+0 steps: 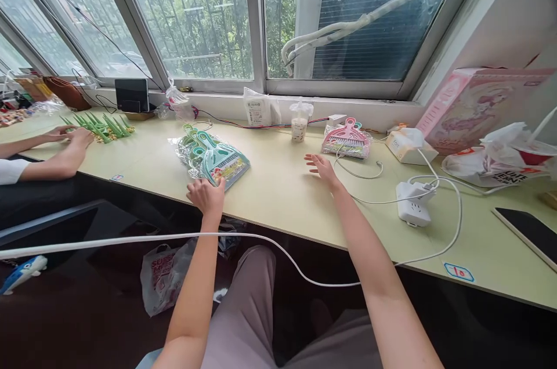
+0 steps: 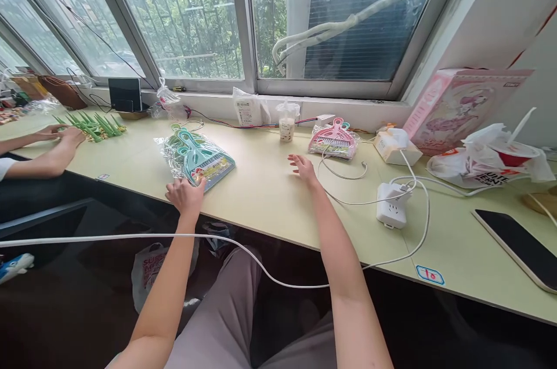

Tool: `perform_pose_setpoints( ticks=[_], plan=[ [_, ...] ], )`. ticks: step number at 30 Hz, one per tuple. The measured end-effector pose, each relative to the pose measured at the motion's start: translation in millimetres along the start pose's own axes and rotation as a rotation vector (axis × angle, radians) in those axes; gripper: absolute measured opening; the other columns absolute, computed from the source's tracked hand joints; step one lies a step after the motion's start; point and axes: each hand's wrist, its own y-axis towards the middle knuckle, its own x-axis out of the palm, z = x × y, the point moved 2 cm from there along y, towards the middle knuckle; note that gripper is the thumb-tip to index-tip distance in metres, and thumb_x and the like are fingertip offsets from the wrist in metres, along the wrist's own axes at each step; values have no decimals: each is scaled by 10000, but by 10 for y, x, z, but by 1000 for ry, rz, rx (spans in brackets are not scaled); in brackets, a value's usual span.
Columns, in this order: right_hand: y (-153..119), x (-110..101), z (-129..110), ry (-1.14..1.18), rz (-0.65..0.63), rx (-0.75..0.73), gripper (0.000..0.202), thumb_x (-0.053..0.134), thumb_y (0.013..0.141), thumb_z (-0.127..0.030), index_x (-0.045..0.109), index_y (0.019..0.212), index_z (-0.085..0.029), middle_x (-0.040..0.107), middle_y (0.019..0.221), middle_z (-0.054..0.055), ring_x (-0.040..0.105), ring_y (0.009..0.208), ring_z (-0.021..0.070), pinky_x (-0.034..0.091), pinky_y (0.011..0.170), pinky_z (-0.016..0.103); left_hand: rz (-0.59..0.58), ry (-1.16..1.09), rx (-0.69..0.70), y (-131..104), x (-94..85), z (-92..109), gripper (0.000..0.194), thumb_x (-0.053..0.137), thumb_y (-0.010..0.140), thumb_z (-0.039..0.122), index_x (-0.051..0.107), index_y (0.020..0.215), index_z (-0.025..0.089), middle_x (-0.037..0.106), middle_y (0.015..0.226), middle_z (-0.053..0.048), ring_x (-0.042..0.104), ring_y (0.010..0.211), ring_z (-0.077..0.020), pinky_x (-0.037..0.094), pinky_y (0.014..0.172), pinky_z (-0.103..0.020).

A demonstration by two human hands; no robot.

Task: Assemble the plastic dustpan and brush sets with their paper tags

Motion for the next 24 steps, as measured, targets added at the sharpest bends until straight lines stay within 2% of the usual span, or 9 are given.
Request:
perform_pose_setpoints(
  ticks=[1,3,5,7,10,13,17,21,24],
  plan=[
    [9,-33,14,-26,12,5,375,542,882,-480,668,1103,-204,676,1177,82,626,987,174,537,738,265,32,47,28,-13,4,-5,425,591,813,463,615,1042,105,519,1291,-259,360,1331,-438,320,1054,-650],
    [13,-62,36,-82,12,34,346,562,866,-419,662,1115,-200,660,1212,87,609,1045,191,539,788,300,94,78,63,-46,13,1,571,593,822,451,520,1239,68,300,1492,-279,187,1428,-440,166,1102,-708],
    [6,-51,43,-138,-16,52,322,561,861,-353,660,1124,-197,636,1256,91,588,1105,203,533,852,337,151,67,108,-64,13,38,755,584,841,416,301,1435,45,63,1577,-288,9,1470,-435,24,1091,-749],
    [-4,-23,42,-183,-50,44,307,545,866,-309,663,1126,-196,622,1279,89,581,1124,203,516,912,370,143,53,244,-46,32,122,796,549,871,349,159,1513,87,-32,1600,-250,-86,1478,-407,-60,1082,-748],
    [-11,9,45,-234,-66,29,293,528,870,-278,674,1109,-192,637,1249,88,598,1088,200,497,959,408,-18,58,573,50,174,274,624,434,922,243,257,1519,204,82,1625,-130,-31,1502,-316,-78,1151,-654],
    [-7,8,67,-272,-49,11,286,523,871,-270,681,1096,-194,659,1208,80,608,1069,194,498,965,406,-195,130,789,235,454,322,542,374,955,301,361,1489,206,187,1611,-91,61,1506,-266,-11,1209,-549],
    [19,-27,121,-302,-16,-45,288,511,875,-278,675,1097,-196,662,1207,75,601,1101,195,524,909,367,-307,235,880,607,825,237,575,344,965,443,390,1482,196,214,1602,-91,125,1497,-280,34,1208,-536],
    [81,-63,205,-400,37,-119,273,497,873,-260,684,1063,-196,687,1140,64,623,1048,188,512,933,377,-313,210,943,991,1060,209,545,286,981,442,422,1463,226,254,1592,-63,177,1487,-260,83,1207,-501],
    [162,-111,249,-609,146,-213,303,470,862,-198,683,1077,-190,676,1140,79,605,1064,208,469,1002,418,-307,164,951,1198,1213,249,522,292,982,405,446,1446,224,284,1580,-69,197,1482,-259,100,1203,-497]
  ],
)
